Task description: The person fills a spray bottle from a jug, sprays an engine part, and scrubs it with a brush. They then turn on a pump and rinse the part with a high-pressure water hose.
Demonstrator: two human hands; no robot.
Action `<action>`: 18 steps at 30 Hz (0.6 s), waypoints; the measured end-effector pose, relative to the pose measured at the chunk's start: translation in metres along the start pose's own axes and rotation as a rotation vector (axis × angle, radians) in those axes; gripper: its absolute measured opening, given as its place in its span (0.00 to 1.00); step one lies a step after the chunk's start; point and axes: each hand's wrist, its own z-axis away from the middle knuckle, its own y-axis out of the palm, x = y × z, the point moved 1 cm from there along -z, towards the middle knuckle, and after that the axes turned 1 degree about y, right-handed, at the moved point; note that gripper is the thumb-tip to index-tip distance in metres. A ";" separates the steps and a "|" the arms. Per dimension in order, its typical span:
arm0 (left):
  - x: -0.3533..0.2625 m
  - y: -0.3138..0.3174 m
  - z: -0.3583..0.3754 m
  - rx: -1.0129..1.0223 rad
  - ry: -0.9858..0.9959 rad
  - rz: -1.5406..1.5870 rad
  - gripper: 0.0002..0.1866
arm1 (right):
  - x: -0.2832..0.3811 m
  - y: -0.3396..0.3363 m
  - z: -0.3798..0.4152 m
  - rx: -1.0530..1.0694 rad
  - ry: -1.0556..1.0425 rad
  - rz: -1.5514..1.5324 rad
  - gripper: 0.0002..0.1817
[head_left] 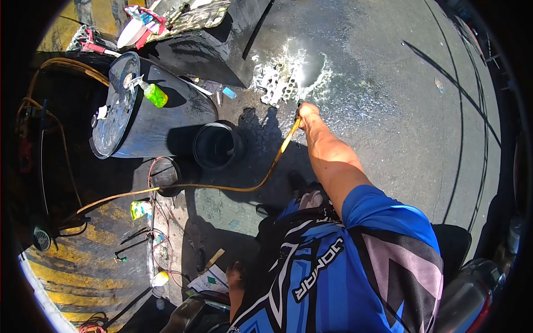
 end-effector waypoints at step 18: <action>0.008 0.002 -0.002 -0.022 -0.188 0.324 0.13 | -0.049 -0.002 -0.050 0.121 -0.036 0.249 0.09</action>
